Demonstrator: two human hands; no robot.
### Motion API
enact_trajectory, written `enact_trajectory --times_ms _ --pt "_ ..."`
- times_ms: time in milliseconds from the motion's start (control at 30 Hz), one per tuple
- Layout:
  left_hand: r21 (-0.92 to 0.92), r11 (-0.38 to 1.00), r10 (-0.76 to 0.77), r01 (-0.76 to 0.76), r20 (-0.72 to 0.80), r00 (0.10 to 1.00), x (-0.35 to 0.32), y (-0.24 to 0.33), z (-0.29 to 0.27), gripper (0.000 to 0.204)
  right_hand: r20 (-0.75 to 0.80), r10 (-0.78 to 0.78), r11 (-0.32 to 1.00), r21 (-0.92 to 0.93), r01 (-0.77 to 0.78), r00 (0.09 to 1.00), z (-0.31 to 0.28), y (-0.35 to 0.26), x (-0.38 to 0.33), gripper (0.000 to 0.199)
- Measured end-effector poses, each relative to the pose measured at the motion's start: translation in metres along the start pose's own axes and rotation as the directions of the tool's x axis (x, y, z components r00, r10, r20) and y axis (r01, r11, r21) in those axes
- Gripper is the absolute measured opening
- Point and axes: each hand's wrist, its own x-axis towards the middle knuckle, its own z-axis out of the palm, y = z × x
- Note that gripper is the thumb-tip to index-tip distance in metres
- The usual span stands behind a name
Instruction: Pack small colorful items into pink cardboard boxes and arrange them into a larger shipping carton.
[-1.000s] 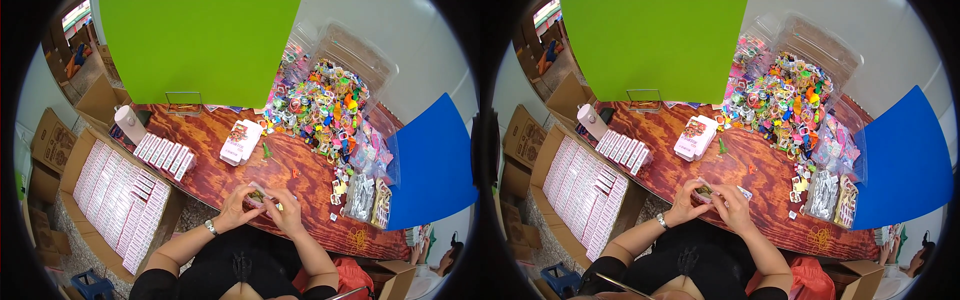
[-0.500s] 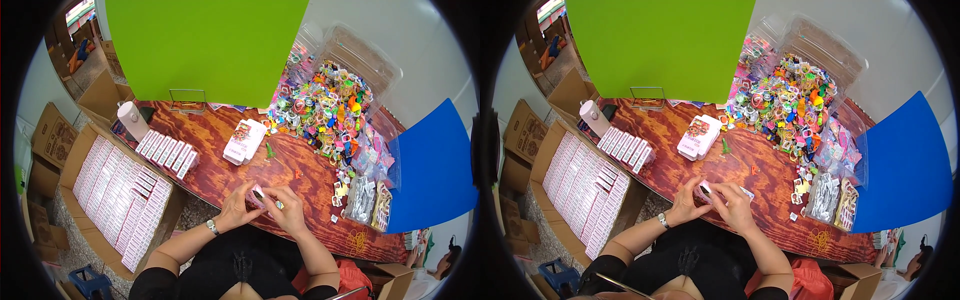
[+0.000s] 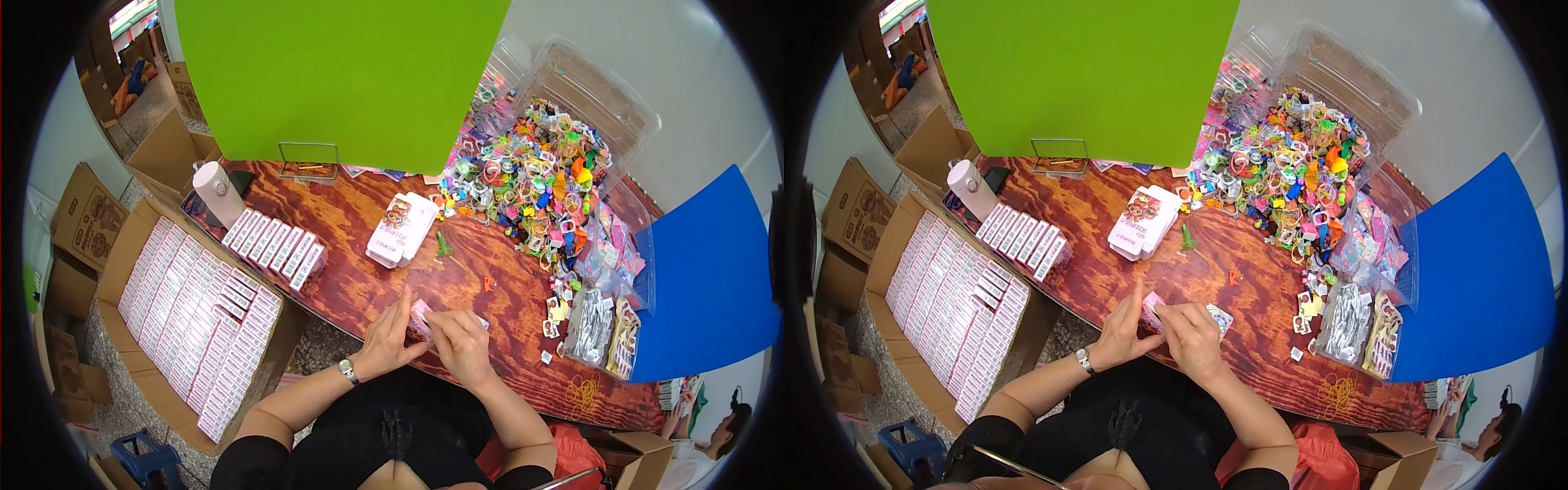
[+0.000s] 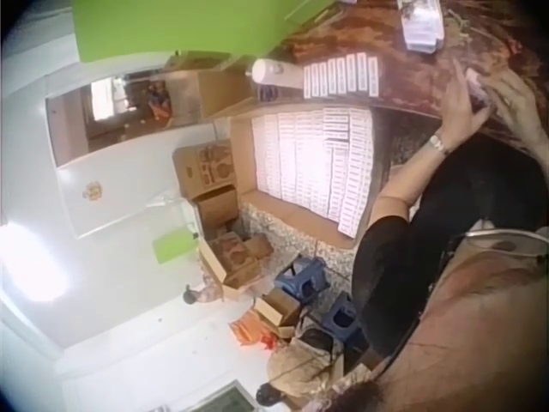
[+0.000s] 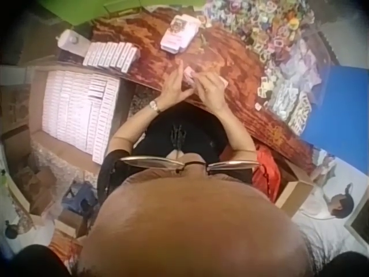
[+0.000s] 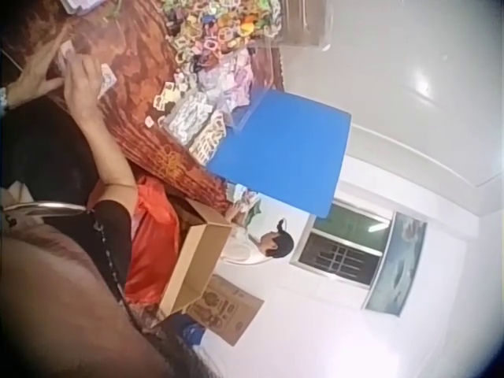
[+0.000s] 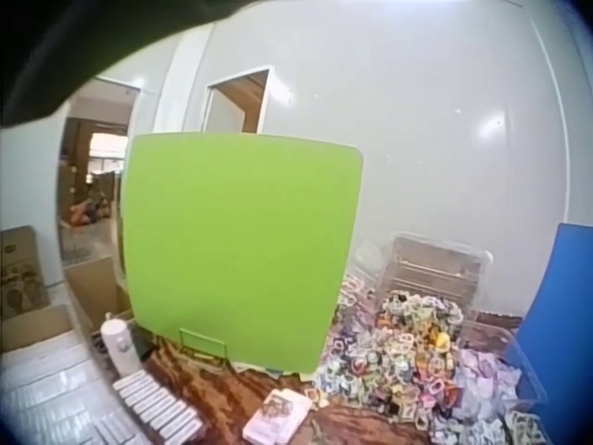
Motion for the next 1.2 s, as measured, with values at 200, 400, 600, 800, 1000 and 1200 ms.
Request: enact_trajectory --times_ms 200,400,600,800,1000,1200 --pt "-0.029 0.997 -0.075 0.075 -0.006 0.997 -0.001 0.005 0.001 0.112 -0.124 0.045 0.995 0.094 -0.033 0.991 0.009 0.002 -0.01 0.023" --pt "0.014 0.998 -0.063 0.063 0.007 0.998 -0.001 0.004 0.001 0.113 -0.179 0.108 0.989 0.115 -0.089 0.978 0.014 0.003 -0.016 0.024" --pt "-0.069 0.994 -0.083 0.08 -0.044 0.996 0.002 0.01 -0.002 0.108 -0.182 0.127 0.988 0.109 -0.108 0.975 0.02 -0.002 -0.026 0.029" --pt "-0.108 0.993 -0.058 0.054 -0.038 0.998 0.003 0.01 -0.005 0.106 -0.067 0.156 0.981 0.125 -0.147 0.985 0.012 0.004 -0.027 0.045" --pt "-0.142 0.987 -0.084 0.082 -0.009 0.996 0.0 0.008 -0.001 0.105 -0.035 0.014 0.999 0.043 -0.013 0.999 0.023 0.008 -0.028 0.044" --pt "-0.071 0.995 -0.073 0.071 -0.031 0.997 0.0 0.01 -0.011 0.102 -0.034 0.013 0.996 0.093 -0.01 0.999 0.028 0.006 -0.024 0.039"
